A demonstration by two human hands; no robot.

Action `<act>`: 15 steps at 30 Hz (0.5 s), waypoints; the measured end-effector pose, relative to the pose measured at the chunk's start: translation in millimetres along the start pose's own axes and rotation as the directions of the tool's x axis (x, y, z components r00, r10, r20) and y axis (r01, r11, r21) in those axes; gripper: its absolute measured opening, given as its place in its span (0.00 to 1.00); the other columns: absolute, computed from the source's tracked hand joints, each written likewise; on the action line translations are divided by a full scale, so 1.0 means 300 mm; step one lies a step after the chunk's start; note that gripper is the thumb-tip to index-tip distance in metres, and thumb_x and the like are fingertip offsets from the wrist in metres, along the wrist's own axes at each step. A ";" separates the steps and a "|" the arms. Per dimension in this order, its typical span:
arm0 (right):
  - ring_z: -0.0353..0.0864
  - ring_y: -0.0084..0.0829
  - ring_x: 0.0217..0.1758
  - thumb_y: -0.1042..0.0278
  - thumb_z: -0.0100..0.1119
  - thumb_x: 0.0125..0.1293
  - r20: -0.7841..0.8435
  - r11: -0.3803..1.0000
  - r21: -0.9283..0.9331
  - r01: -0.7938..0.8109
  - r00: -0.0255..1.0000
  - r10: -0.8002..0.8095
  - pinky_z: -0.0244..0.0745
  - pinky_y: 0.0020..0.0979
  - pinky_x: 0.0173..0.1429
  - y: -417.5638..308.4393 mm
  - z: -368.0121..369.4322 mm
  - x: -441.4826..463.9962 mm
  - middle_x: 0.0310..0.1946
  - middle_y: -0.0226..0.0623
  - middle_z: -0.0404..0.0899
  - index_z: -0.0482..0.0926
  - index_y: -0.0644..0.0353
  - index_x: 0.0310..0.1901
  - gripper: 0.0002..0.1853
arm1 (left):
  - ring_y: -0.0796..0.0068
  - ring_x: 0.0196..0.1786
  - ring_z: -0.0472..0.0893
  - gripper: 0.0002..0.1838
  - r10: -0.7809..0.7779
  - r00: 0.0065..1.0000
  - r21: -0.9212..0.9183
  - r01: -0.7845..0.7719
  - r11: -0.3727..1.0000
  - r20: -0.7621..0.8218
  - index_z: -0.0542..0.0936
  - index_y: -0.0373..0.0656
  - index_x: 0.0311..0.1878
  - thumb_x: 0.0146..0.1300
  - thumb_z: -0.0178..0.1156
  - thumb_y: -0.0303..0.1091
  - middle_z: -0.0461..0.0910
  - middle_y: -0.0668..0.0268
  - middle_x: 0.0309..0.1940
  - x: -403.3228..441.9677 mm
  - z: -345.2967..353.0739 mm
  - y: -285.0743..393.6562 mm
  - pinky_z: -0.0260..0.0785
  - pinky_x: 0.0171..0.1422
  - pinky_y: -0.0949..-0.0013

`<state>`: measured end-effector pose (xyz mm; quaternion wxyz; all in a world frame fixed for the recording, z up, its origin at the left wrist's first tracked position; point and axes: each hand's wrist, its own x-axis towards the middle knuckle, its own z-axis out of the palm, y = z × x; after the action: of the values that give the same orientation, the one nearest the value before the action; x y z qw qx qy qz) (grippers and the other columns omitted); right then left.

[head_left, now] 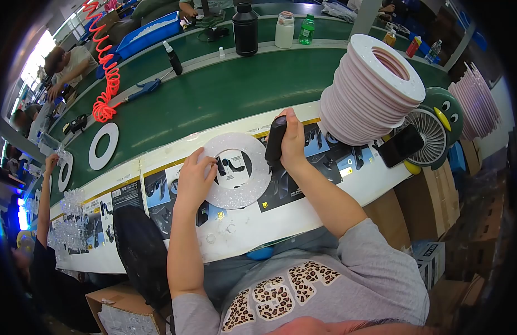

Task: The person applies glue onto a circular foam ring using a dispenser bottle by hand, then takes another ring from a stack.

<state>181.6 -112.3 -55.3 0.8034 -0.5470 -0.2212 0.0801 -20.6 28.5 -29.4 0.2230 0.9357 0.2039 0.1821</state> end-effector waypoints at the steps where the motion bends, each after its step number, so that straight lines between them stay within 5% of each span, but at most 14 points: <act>1: 0.74 0.24 0.18 0.39 0.43 0.68 0.004 1.000 -0.004 0.001 1.000 -0.001 0.73 0.25 0.24 -0.002 0.000 0.000 0.19 0.30 0.68 0.68 0.57 0.30 0.26 | 0.51 0.61 0.71 0.09 0.021 1.000 0.005 -0.021 1.000 -0.024 0.82 0.42 0.40 0.58 0.60 0.33 0.71 0.51 0.59 -0.001 0.002 -0.002 0.64 0.63 0.57; 15: 0.74 0.25 0.18 0.40 0.42 0.69 0.007 1.000 -0.008 0.006 1.000 -0.006 0.73 0.26 0.24 0.013 -0.009 0.008 0.19 0.32 0.69 0.68 0.57 0.31 0.25 | 0.51 0.62 0.69 0.10 0.001 1.000 0.007 -0.001 1.000 0.004 0.81 0.43 0.42 0.58 0.60 0.33 0.70 0.52 0.60 -0.001 0.002 -0.003 0.63 0.65 0.58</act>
<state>185.5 -112.1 -59.0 0.8007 -0.5491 -0.2260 0.0789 -20.8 28.8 -30.5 0.2199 0.9370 0.2036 0.1795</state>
